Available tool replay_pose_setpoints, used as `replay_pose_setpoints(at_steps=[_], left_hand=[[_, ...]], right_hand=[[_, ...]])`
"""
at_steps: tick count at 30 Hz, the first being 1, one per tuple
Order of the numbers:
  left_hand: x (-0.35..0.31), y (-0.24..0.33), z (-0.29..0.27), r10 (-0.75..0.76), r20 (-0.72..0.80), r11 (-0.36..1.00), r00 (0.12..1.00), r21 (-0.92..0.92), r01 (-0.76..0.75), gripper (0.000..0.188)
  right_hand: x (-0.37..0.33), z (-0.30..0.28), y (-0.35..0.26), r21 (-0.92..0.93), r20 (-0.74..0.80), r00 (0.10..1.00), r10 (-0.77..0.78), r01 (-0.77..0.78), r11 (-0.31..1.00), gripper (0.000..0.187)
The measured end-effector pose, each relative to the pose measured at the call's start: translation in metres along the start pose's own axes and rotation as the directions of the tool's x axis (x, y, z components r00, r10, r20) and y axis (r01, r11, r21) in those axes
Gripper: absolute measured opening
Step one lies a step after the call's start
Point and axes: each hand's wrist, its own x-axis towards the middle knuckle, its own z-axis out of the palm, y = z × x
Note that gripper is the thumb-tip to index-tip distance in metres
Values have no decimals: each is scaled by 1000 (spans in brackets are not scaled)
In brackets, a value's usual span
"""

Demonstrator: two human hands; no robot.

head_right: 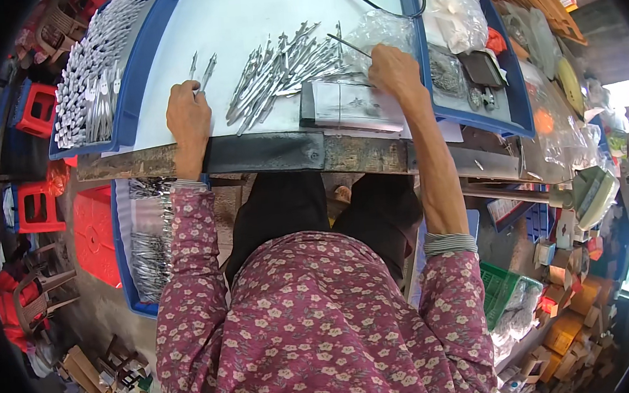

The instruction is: Finishing and inspecting small metal components using a hand tool at a workshop bench.

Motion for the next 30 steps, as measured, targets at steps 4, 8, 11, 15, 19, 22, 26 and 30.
replay_pose_setpoints(at_steps=[4, 8, 11, 15, 19, 22, 26, 30], left_hand=[[-6, 10, -5, 79, 12, 968, 997, -240, -74, 13], [-12, 31, -11, 97, 168, 941, 981, -338, -35, 11], [-14, 32, -7, 105, 248, 966, 963, -255, -40, 14], [-10, 30, -8, 56, 355, 959, 933, -280, 49, 17], [-11, 26, 0, 112, 289, 984, 951, -162, -67, 16], [-9, 39, -3, 128, 309, 988, 943, -119, -95, 21], [-11, 36, 6, 142, 276, 989, 951, -80, -125, 16], [-13, 31, 3, 108, 285, 993, 952, -75, -90, 15]], right_hand=[[0, -1, 0, 6, 0, 1000, 5, -5, 1000, 16], [-2, 2, 3, 7, -17, 1000, 8, -8, 1000, 15], [-4, 6, 5, 11, -84, 996, -32, 33, 999, 15], [-8, 14, 13, 39, -197, 979, -54, 63, 997, 17], [-8, 15, 13, 103, -297, 954, -33, 67, 992, 18], [-10, 14, 18, 176, -245, 970, 5, 39, 984, 18], [-9, 10, 14, 192, -176, 983, 56, -22, 981, 19], [-3, 13, 13, 181, -77, 996, 42, -28, 983, 23]])
